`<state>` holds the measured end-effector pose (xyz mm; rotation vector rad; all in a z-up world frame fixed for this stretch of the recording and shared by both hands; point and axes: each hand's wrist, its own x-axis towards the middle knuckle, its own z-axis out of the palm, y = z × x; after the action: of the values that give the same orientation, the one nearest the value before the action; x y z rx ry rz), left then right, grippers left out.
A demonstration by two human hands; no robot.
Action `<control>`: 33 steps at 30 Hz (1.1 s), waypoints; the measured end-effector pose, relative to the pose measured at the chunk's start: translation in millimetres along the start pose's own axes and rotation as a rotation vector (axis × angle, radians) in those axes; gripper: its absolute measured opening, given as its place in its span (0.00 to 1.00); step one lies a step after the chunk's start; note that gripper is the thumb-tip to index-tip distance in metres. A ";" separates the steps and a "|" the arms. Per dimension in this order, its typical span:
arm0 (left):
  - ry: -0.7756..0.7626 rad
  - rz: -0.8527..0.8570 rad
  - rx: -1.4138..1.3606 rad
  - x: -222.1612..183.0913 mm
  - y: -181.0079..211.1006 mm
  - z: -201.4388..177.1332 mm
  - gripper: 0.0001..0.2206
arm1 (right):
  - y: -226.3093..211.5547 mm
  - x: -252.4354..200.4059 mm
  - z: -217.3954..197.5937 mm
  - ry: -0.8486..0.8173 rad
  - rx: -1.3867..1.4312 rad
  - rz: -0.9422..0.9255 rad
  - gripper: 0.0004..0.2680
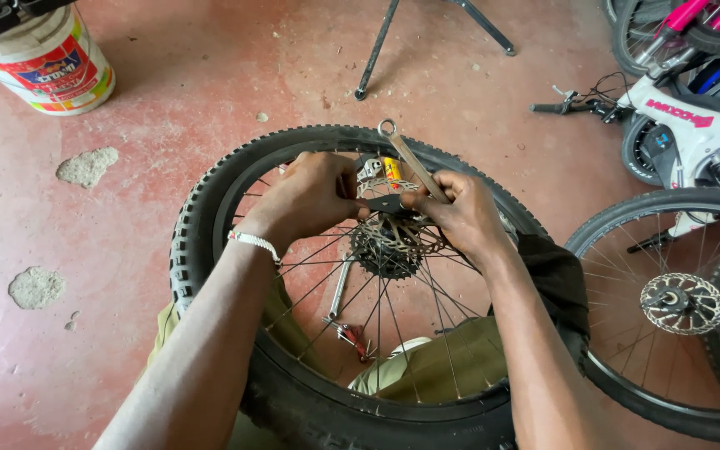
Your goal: Cleaning and maintaining a bicycle wheel cassette and hub using various tools.
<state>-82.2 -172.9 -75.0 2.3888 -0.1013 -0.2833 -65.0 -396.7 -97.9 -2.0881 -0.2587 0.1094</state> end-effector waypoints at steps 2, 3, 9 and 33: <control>0.055 -0.059 0.065 -3.2 4.1 -1.0 0.12 | 5.2 0.2 -3.0 0.058 -0.046 -0.037 0.08; 0.053 -0.056 0.066 -1.7 2.2 0.9 0.12 | 3.8 0.5 -7.9 0.061 -0.046 -0.036 0.08; 0.060 -0.142 0.077 3.8 -4.6 6.1 0.17 | -3.7 -4.4 -36.8 0.135 0.121 0.011 0.07; 0.028 -0.303 0.122 -13.9 16.5 -0.4 0.25 | 8.8 -7.2 -65.8 -0.299 0.139 0.456 0.07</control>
<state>-95.6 -182.8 -61.2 2.5258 0.2660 -0.3938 -58.8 -458.1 -72.3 -1.9542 0.0515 0.6965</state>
